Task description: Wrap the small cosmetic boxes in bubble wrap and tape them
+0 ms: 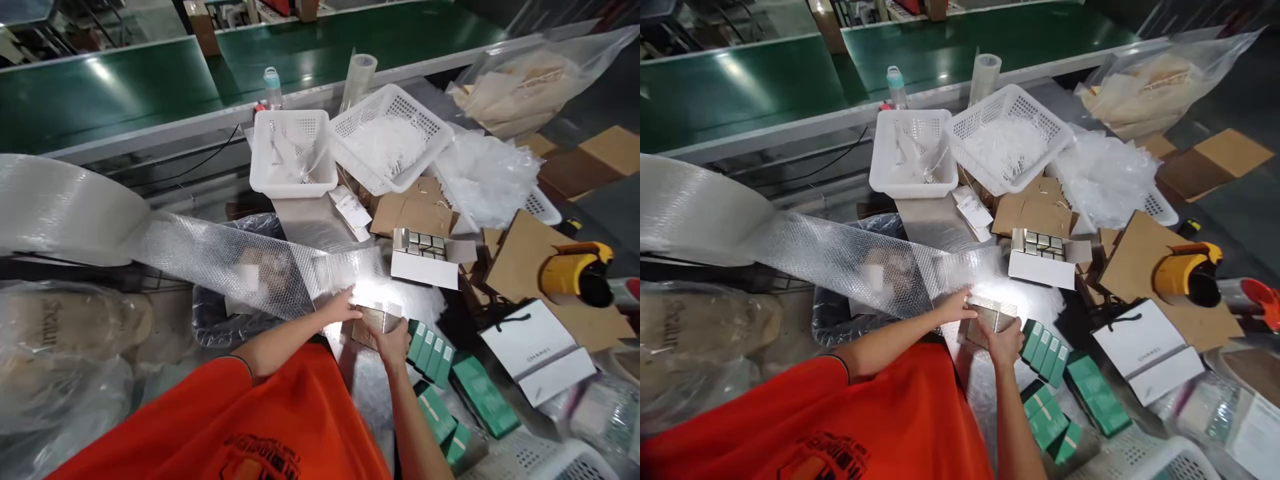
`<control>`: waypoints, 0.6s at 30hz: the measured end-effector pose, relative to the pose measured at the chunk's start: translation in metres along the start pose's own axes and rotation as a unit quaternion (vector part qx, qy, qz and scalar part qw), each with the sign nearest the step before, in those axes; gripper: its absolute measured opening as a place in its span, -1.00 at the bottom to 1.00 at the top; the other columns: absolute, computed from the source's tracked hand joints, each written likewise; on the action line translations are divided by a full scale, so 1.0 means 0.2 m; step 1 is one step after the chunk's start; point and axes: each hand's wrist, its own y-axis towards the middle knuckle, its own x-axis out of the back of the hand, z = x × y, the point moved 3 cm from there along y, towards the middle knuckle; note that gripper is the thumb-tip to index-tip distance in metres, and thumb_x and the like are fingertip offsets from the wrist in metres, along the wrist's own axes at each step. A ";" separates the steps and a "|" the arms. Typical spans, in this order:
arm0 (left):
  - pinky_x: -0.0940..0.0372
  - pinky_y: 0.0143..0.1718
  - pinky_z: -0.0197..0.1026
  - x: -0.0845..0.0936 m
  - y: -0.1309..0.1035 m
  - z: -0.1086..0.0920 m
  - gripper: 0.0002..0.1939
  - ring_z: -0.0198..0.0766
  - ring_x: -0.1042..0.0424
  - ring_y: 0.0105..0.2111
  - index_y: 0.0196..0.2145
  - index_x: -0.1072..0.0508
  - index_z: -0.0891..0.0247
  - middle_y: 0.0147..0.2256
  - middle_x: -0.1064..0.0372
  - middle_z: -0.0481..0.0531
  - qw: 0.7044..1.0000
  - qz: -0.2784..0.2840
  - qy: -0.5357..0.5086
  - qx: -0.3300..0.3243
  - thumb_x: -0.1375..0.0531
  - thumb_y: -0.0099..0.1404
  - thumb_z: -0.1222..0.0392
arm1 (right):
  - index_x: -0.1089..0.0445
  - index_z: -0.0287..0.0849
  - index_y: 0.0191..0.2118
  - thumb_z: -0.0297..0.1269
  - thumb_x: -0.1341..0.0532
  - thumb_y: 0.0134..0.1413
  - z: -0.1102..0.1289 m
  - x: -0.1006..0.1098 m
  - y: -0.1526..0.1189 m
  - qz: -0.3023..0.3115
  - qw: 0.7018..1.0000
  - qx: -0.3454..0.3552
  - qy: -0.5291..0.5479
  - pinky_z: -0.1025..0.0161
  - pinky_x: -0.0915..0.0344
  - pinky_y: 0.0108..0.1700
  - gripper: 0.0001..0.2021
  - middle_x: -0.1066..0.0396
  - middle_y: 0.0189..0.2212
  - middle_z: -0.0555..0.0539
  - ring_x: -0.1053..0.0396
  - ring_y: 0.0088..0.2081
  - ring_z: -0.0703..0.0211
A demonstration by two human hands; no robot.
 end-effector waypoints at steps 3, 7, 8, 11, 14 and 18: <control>-0.32 0.10 -0.05 0.23 0.08 -0.15 -0.18 -0.06 -0.45 0.00 0.34 -0.13 0.12 0.24 -0.24 0.19 0.978 -0.070 0.182 -0.071 -0.32 0.17 0.25 | 0.10 -0.30 0.38 0.06 -0.33 -0.28 0.04 -0.01 -0.05 -0.026 0.999 0.003 -0.037 -0.23 -0.24 0.09 0.11 -0.19 0.20 -0.53 -0.25 0.17 -0.46; -0.27 0.17 0.03 0.53 0.14 -0.27 -0.45 0.04 -0.35 0.15 0.26 -0.28 0.25 0.17 -0.33 0.24 0.934 -0.141 0.305 -0.121 -0.17 0.32 0.32 | 0.08 -0.30 0.36 0.06 -0.32 -0.23 0.10 -0.07 -0.12 -0.091 0.992 0.019 -0.085 -0.28 -0.25 0.02 0.06 -0.22 0.15 -0.53 -0.27 0.12 -0.47; -0.26 0.19 0.04 0.57 0.13 -0.27 -0.53 0.02 -0.36 0.14 0.19 -0.35 0.28 0.13 -0.37 0.23 0.927 -0.143 0.318 -0.136 -0.14 0.33 0.35 | 0.08 -0.31 0.36 0.07 -0.30 -0.21 0.12 -0.09 -0.14 -0.108 0.989 0.023 -0.095 -0.29 -0.25 0.00 0.05 -0.22 0.14 -0.54 -0.27 0.11 -0.48; -0.26 0.20 -0.02 0.55 0.02 -0.22 -0.69 -0.10 -0.42 0.07 -0.04 -0.50 0.30 0.02 -0.48 0.15 0.916 -0.079 0.329 -0.213 -0.07 0.34 0.41 | 0.07 -0.39 0.37 0.10 -0.23 -0.10 0.19 -0.17 -0.22 -0.162 0.979 0.041 -0.116 -0.32 -0.24 -0.07 -0.01 -0.22 0.10 -0.58 -0.27 0.05 -0.49; -0.34 0.10 -0.09 0.38 -0.17 -0.12 -0.71 -0.13 -0.47 -0.01 -0.11 -0.54 0.28 -0.04 -0.51 0.14 0.912 0.025 0.306 -0.274 -0.07 0.33 0.39 | 0.05 -0.48 0.37 0.10 -0.15 0.01 0.24 -0.24 -0.27 -0.217 0.965 0.069 -0.132 -0.31 -0.22 -0.12 -0.06 -0.21 0.07 -0.62 -0.26 0.00 -0.48; -0.35 -0.01 -0.15 0.20 -0.30 0.00 -0.70 -0.18 -0.50 -0.12 -0.13 -0.55 0.26 -0.12 -0.54 0.12 0.967 0.011 0.180 -0.178 -0.07 0.29 0.38 | 0.07 -0.51 0.38 0.01 -0.11 0.07 0.25 -0.31 -0.30 -0.273 0.948 0.106 -0.128 -0.33 -0.21 -0.14 -0.12 -0.20 0.07 -0.66 -0.25 -0.01 -0.50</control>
